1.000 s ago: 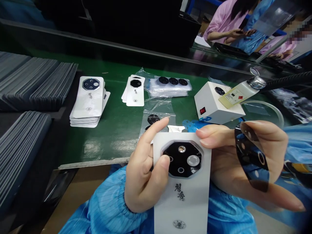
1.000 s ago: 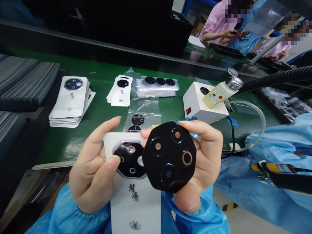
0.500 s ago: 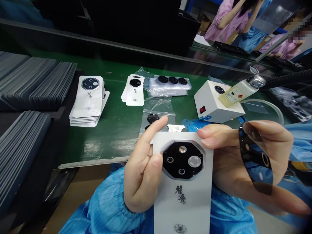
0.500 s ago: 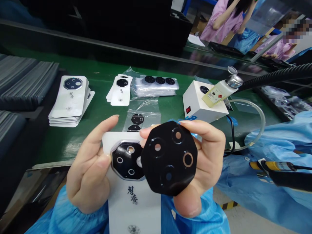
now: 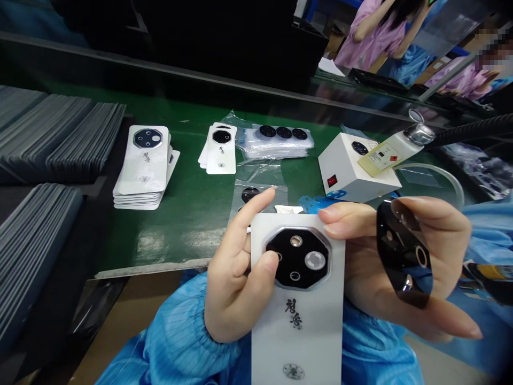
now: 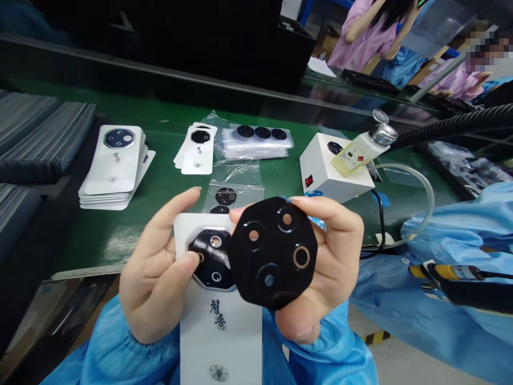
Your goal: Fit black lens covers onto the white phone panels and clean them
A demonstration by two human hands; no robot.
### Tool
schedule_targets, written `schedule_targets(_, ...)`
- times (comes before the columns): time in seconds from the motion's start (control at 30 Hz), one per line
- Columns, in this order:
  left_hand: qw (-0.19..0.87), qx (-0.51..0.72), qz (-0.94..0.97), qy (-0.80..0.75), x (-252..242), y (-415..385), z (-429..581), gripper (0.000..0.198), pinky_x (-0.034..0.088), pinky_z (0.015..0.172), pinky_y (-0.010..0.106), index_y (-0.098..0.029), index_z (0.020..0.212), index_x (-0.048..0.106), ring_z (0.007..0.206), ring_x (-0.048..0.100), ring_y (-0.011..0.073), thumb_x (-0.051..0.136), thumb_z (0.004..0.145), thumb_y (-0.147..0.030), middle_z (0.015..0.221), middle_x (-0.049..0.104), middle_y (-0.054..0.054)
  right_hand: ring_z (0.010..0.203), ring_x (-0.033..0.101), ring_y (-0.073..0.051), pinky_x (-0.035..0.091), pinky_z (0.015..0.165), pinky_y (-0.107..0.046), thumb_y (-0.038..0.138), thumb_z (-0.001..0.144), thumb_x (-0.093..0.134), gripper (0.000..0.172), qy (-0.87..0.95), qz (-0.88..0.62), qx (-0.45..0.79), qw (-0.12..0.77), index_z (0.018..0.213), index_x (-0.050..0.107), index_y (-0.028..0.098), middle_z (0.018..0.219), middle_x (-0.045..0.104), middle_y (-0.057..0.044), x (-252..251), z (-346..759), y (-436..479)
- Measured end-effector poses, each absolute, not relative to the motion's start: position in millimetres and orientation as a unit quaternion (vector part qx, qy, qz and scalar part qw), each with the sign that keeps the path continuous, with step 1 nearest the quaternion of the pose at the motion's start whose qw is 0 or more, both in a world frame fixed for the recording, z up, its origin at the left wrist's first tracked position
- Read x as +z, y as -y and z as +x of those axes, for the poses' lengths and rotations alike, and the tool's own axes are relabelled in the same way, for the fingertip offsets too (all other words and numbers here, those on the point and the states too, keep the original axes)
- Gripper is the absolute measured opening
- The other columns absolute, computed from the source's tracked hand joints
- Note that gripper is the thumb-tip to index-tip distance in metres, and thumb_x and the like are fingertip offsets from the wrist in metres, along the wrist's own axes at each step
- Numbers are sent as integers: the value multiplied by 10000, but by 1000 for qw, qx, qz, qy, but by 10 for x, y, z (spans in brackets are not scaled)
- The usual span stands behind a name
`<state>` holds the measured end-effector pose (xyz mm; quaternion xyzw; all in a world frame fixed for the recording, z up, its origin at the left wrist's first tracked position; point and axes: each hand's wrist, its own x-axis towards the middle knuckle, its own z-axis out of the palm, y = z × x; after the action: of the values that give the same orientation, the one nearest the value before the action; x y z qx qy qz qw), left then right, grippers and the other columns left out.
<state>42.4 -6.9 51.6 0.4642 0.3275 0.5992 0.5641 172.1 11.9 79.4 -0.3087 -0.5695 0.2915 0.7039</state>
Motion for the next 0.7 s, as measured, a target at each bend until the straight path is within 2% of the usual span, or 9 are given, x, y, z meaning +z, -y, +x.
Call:
schedule_targets(0.1,565,605,459,-324,523,75,429,443,550,787,367,-390,1303,443,858,664,209,505,889,-245,998,696,-26,764,695,-215,606,747,-366,404,766,670,417,561,-333,303,695,1105,535,201,824,712,-17,795,1734,-100)
schedule_targets(0.27,544,606,469,-341,512,102,418,442,536,790,392,-369,1296,451,927,647,246,509,875,-247,1047,672,4,637,669,-207,606,659,-367,574,774,578,462,590,-292,197,726,1051,569,204,698,683,-7,731,1746,-192)
schedule_targets(0.4,498,603,490,-385,497,126,419,455,471,922,443,-359,1305,446,974,616,260,503,867,-247,1123,627,31,743,691,-213,604,732,-375,414,770,664,417,568,-336,292,692,1106,541,200,803,707,-7,751,1737,-140)
schedule_targets(0.47,500,606,486,-383,493,127,431,453,470,936,412,-381,1291,463,984,614,238,508,863,-237,1123,633,4,723,689,-210,604,736,-378,441,772,653,421,569,-319,277,705,1098,546,196,780,704,-5,736,1733,-152)
schedule_targets(0.6,584,622,426,-300,497,110,460,461,540,821,309,-383,1291,459,978,647,185,485,870,-197,1088,690,-56,632,672,-205,604,693,-387,597,776,560,482,593,-267,198,733,1058,568,208,686,677,6,649,1739,-277)
schedule_targets(0.7,613,624,399,-274,495,100,463,436,526,870,297,-348,1309,453,1011,648,176,445,890,-229,1123,693,-56,616,671,-202,604,637,-366,577,784,565,477,590,-271,200,734,1067,574,194,698,686,2,616,1743,-329)
